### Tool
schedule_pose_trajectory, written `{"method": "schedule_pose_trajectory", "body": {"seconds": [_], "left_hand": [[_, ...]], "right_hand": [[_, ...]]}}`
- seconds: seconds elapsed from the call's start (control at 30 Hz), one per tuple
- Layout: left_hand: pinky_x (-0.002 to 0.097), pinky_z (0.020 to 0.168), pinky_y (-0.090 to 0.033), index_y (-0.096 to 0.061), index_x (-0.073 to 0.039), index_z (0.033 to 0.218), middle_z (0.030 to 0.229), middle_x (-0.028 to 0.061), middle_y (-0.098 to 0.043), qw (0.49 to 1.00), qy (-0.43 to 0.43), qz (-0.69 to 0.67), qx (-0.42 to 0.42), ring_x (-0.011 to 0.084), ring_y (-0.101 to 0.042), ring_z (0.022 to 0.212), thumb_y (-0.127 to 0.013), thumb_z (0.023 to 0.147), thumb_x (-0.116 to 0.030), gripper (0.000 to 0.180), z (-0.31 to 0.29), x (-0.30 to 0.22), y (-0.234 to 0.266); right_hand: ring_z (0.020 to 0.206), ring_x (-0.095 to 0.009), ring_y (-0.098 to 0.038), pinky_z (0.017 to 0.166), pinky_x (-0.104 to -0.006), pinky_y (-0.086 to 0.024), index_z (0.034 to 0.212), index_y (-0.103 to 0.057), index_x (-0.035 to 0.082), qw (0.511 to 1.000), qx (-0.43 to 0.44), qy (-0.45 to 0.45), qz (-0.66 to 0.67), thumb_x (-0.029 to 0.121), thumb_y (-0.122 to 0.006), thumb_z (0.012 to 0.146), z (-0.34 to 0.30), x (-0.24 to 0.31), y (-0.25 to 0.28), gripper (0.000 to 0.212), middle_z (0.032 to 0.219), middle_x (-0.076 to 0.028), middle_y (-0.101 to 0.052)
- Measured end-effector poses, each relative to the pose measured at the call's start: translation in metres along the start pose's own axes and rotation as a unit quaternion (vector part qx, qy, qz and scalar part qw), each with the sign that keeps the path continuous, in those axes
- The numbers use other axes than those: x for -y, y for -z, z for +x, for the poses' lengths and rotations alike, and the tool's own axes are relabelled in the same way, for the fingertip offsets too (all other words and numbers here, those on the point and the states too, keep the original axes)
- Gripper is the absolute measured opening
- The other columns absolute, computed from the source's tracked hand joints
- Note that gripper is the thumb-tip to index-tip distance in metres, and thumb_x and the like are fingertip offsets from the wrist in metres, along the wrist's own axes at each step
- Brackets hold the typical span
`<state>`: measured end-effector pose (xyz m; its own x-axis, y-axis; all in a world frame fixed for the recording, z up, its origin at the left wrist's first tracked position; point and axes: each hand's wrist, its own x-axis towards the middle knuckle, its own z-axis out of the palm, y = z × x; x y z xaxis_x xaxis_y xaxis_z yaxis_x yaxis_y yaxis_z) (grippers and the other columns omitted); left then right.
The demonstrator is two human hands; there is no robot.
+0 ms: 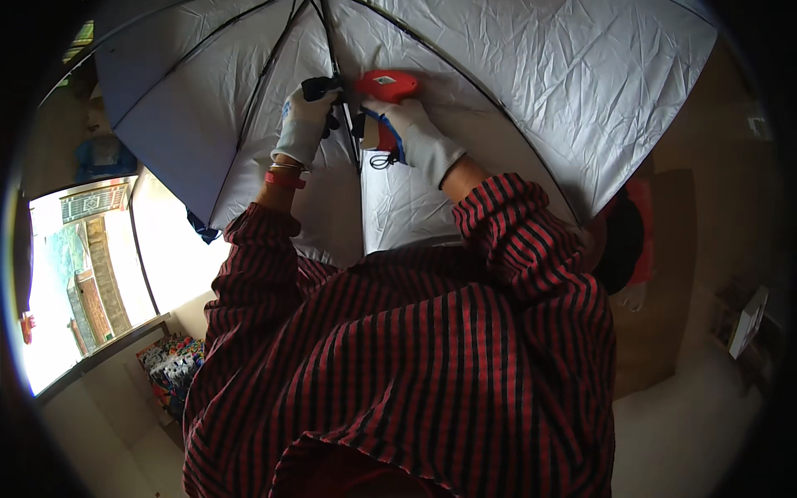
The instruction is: Attaching small components to an umbrella frame and testing the opening and closing mechanism.
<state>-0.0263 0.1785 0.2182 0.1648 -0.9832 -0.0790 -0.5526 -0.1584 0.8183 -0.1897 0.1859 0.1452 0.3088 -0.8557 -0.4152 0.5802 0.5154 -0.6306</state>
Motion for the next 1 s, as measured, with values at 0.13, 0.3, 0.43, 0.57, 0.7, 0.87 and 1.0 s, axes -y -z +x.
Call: {"method": "schedule_pose_trajectory", "body": {"seconds": [0.13,0.3,0.43,0.57,0.7,0.87,1.0], "left_hand": [[0.0261,0.039,-0.043,-0.068,-0.004,0.106,0.072,0.0066,-0.068,0.993,0.107,0.033,0.021,0.0132,-0.061,0.048,-0.068,0.086,-0.021,0.027,-0.026,0.010,-0.003],[0.0270,0.041,-0.046,-0.068,-0.005,0.104,0.072,0.0067,-0.068,0.992,0.099,0.077,0.033,0.0149,-0.063,0.048,-0.070,0.084,-0.025,0.028,-0.042,0.044,-0.011],[0.0371,0.066,-0.054,-0.067,0.002,0.096,0.078,0.0176,-0.069,0.989,0.070,0.120,0.055,0.0273,-0.069,0.068,-0.072,0.077,-0.029,0.036,-0.045,0.041,-0.015],[0.0381,0.072,-0.054,-0.067,0.002,0.095,0.082,0.0200,-0.069,0.979,0.082,0.166,0.081,0.0303,-0.069,0.075,-0.072,0.076,-0.030,0.038,-0.040,0.045,-0.016],[0.0334,0.048,-0.053,-0.063,0.003,0.099,0.072,0.0116,-0.068,0.966,0.033,0.246,0.068,0.0212,-0.067,0.053,-0.070,0.081,-0.022,0.031,-0.028,0.059,-0.023],[0.0334,0.047,-0.052,-0.065,0.004,0.088,0.066,0.0122,-0.067,0.975,0.075,0.189,0.090,0.0216,-0.066,0.051,-0.067,0.082,-0.020,0.025,-0.022,0.058,-0.018],[0.0328,0.046,-0.051,-0.066,0.003,0.083,0.065,0.0119,-0.067,0.967,0.161,0.142,0.140,0.0213,-0.065,0.049,-0.066,0.082,-0.019,0.021,-0.020,0.037,-0.022]], "right_hand": [[0.062,-0.015,-0.059,0.055,-0.0334,-0.048,0.096,-0.063,-0.001,0.981,-0.098,-0.026,-0.163,0.028,-0.074,0.080,-0.067,-0.046,0.001,0.034,0.076,-0.005,-0.062],[0.063,-0.016,-0.059,0.056,-0.0350,-0.048,0.096,-0.061,-0.003,0.960,-0.135,-0.072,-0.234,0.027,-0.069,0.081,-0.099,-0.076,-0.010,0.034,0.075,-0.007,-0.060],[0.065,-0.017,-0.059,0.058,-0.0360,-0.047,0.097,-0.059,-0.004,0.963,-0.144,-0.057,-0.219,0.027,-0.066,0.082,-0.109,-0.087,-0.011,0.035,0.076,-0.008,-0.060],[0.064,-0.016,-0.059,0.058,-0.0362,-0.046,0.098,-0.059,-0.002,0.960,-0.121,-0.064,-0.243,0.027,-0.065,0.083,-0.110,-0.087,-0.013,0.033,0.075,-0.007,-0.060],[0.064,-0.016,-0.059,0.059,-0.0359,-0.046,0.098,-0.059,-0.001,0.956,-0.122,-0.060,-0.261,0.026,-0.065,0.084,-0.108,-0.090,-0.012,0.032,0.074,-0.006,-0.060],[0.063,-0.016,-0.058,0.059,-0.0361,-0.046,0.097,-0.059,0.000,0.961,-0.106,-0.057,-0.247,0.025,-0.065,0.084,-0.108,-0.092,-0.014,0.030,0.073,-0.006,-0.059],[0.064,-0.016,-0.059,0.059,-0.0353,-0.046,0.097,-0.059,0.000,0.960,-0.109,-0.063,-0.251,0.023,-0.064,0.084,-0.111,-0.083,-0.010,0.026,0.073,-0.005,-0.059]]}}
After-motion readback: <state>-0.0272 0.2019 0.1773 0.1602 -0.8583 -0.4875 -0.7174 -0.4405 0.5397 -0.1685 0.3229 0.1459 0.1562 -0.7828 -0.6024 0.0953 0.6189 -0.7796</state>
